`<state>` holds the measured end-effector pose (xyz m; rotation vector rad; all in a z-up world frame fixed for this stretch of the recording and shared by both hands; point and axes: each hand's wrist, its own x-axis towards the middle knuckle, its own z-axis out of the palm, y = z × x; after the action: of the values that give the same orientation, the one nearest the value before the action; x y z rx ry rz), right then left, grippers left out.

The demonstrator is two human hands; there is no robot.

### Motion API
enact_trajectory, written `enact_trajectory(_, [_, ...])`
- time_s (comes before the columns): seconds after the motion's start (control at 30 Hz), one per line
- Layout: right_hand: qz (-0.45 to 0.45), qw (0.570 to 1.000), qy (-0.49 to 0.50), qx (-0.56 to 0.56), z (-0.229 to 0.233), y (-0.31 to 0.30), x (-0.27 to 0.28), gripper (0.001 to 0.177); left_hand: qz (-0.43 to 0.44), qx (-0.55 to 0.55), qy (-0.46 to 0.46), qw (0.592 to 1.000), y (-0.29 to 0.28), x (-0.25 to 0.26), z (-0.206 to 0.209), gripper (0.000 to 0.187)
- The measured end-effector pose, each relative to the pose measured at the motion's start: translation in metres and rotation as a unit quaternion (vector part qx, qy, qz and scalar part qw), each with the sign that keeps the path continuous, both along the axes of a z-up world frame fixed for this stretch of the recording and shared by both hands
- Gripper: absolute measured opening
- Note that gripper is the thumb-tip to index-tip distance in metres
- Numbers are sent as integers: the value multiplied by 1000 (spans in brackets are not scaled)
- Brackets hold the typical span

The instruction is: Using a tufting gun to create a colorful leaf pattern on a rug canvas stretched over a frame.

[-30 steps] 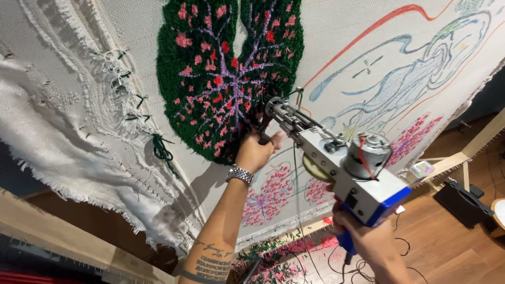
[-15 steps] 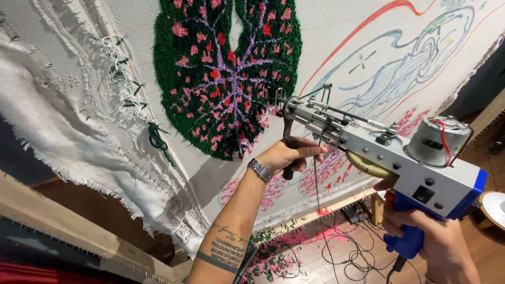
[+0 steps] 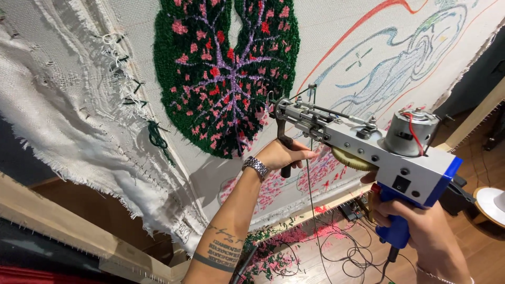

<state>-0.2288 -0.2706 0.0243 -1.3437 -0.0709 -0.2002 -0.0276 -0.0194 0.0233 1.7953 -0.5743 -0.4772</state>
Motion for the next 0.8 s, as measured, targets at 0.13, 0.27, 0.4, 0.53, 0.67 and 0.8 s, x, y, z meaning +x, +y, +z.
enact_trajectory(0.13, [-31, 999, 34, -17, 10, 12, 0, 47, -5, -7, 1, 1000, 1, 15, -17, 27])
enact_trajectory(0.27, [-11, 1000, 5, -2, 8, 15, 7, 47, -6, -5, -10, 1000, 2, 19, -18, 29])
enact_trajectory(0.4, [-8, 999, -25, -20, 14, 24, 11, 49, 0, -7, -6, 1000, 5, 25, -21, 28])
enact_trajectory(0.53, [-18, 1000, 5, -9, 20, 36, 16, 47, 2, -23, -11, 1000, 6, 36, -24, 26])
enact_trajectory(0.67, [-26, 999, 5, 24, 16, 49, 27, 42, 22, -48, 16, 998, 9, 41, -21, 26])
enact_trajectory(0.8, [-53, 997, 17, -44, 15, 65, 38, 38, 27, -99, 20, 994, 11, 65, -30, 27])
